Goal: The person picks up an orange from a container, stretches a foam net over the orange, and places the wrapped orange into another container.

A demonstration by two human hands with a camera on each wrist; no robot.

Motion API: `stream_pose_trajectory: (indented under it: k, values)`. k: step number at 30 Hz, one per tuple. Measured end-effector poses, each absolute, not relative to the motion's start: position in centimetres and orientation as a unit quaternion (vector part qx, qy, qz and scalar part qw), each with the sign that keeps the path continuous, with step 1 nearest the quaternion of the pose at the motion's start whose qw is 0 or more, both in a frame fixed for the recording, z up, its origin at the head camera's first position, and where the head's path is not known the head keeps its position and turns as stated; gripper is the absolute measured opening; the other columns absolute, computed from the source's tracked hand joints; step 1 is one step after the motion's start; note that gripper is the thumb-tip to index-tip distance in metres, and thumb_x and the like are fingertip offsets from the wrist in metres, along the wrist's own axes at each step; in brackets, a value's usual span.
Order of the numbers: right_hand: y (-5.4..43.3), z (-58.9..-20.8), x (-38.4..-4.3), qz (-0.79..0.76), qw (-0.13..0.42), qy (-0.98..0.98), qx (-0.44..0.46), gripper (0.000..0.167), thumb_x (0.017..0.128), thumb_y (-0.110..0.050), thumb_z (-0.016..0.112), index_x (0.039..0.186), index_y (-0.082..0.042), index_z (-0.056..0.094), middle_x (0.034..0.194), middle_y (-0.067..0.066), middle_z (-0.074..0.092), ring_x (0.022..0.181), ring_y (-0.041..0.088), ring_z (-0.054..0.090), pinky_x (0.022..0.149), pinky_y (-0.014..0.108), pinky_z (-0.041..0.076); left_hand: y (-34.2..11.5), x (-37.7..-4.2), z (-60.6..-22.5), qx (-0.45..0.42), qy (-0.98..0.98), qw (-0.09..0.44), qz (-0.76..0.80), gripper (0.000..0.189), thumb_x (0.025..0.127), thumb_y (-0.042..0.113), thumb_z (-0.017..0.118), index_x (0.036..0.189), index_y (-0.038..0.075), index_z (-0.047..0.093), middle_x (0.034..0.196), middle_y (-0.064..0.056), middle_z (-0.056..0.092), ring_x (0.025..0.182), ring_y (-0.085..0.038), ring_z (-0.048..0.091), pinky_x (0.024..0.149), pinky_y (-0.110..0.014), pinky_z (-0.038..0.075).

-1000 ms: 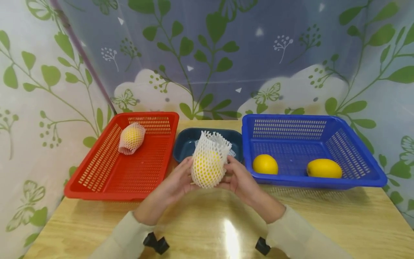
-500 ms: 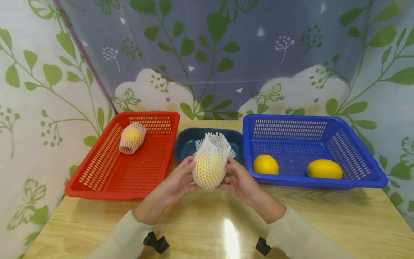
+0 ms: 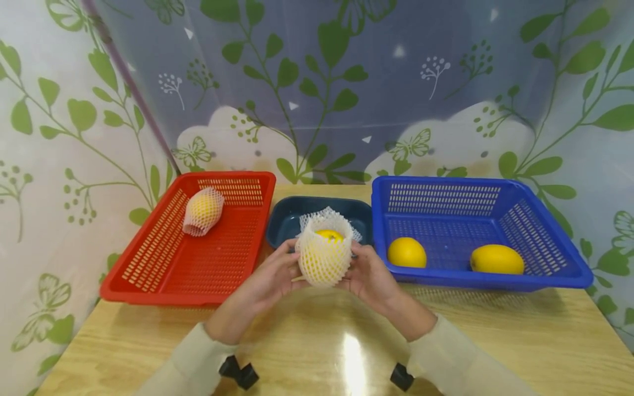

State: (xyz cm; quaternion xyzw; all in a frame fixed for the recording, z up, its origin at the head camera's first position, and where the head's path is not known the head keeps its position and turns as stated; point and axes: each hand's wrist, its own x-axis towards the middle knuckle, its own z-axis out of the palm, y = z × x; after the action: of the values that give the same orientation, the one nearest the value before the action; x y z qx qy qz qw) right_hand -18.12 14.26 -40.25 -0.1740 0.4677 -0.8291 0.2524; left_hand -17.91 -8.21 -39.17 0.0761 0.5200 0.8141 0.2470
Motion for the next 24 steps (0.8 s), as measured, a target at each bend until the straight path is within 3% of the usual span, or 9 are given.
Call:
stream_pose_trajectory:
  k: [11, 19, 24]
  values:
    - [14.38, -40.32, -18.18, -0.822, 0.250, 0.482, -0.171, 0.043, 0.103, -0.029, 0.013, 0.137, -0.016, 0.035, 0.125, 0.004, 0.052, 0.104, 0.019, 0.060, 0.090, 0.035, 0.053, -8.23, -17.91, -39.38, 0.071, 0.505, 0.259, 0.820, 0.034, 0.100, 0.015, 0.045, 0.133, 0.014, 0.038, 0.131, -0.007, 0.043, 0.111, -0.023, 0.054, 0.098, -0.045, 0.047]
    - [14.53, -40.47, -18.42, -0.821, 0.245, 0.480, -0.190, 0.039, 0.104, -0.025, 0.018, 0.132, -0.021, 0.045, 0.122, 0.001, 0.057, 0.104, 0.019, 0.062, 0.090, 0.036, 0.053, -8.10, -17.91, -38.97, 0.044, 0.514, 0.260, 0.816, 0.040, 0.101, 0.034, 0.043, 0.135, 0.015, 0.033, 0.141, -0.014, 0.040, 0.123, -0.029, 0.047, 0.101, -0.050, 0.044]
    - [14.58, -40.55, -18.53, -0.814, 0.240, 0.486, -0.207, 0.039, 0.102, -0.016, 0.022, 0.124, -0.020, 0.054, 0.113, -0.002, 0.062, 0.096, 0.015, 0.063, 0.086, 0.032, 0.054, -8.17, -17.92, -39.31, 0.069, 0.521, 0.250, 0.813, 0.034, 0.102, 0.036, 0.044, 0.129, 0.016, 0.040, 0.131, -0.009, 0.048, 0.115, -0.025, 0.052, 0.096, -0.048, 0.048]
